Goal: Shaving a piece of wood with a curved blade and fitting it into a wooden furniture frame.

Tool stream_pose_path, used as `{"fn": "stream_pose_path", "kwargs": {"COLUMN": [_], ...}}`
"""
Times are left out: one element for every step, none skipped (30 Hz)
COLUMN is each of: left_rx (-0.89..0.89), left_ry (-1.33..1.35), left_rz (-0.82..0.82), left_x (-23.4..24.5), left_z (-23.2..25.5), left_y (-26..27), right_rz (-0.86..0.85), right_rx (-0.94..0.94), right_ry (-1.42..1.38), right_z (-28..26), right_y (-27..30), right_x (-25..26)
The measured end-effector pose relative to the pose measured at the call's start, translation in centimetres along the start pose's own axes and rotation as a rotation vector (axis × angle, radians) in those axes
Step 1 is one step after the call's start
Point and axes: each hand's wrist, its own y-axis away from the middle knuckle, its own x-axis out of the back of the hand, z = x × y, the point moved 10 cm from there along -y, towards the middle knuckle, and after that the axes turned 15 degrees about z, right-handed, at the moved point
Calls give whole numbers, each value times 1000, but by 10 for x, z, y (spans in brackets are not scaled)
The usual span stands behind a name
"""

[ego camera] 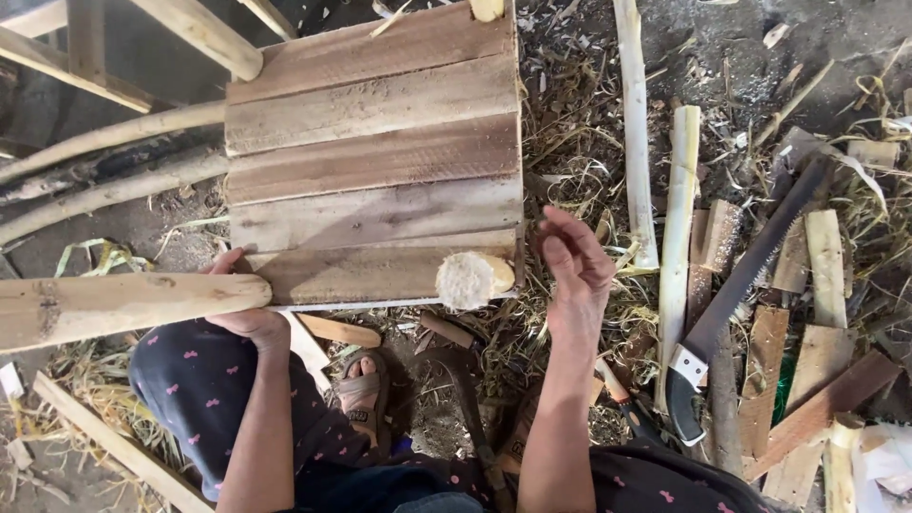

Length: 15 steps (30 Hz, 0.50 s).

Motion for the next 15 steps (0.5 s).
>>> {"fn": "stream_pose_path", "kwargs": {"left_rx": [-22, -45, -44, -22, 1, 2, 28, 55, 57, 77, 97, 99, 65, 31, 33], "left_ry": [0, -2, -6, -4, -2, -8, 17, 42, 36, 67, 98, 95, -18, -128, -128], "left_rz": [-19, -36, -30, -22, -13, -3, 7, 17, 27, 57, 87, 94, 71, 47, 54], "left_x": [-2, -3, -3, -2, -1, 3, 7, 10, 15, 21, 28, 25, 19, 11, 7], "left_z": [3, 6, 6, 4, 3, -1, -7, -13, -20, -28, -35, -21, -5, 10, 18], "left_y": [0, 0, 0, 1, 1, 0, -1, -1, -1, -1, -1, 0, 1, 2, 4], "right_rz": [-69, -141, -147, -238, -329, -339, -362, -385, -396, -411, -426, -433, -434, -435, -441], "right_rx": [7, 13, 9, 32, 54, 49, 78, 107, 102, 140, 178, 175, 207, 241, 242], "right_ry": [38, 77, 78, 97, 115, 117, 136, 157, 160, 191, 221, 223, 237, 250, 252], "right_z": [1, 2, 0, -3, -6, -3, -2, -1, 1, 0, -1, -2, -6, -10, -12], "right_y": [1, 3, 2, 5, 9, 9, 10, 10, 9, 9, 9, 11, 13, 14, 16], "right_x": [-6, -13, -15, -25, -34, -33, -33, -33, -33, -33, -33, -35, -38, -40, -42]}}
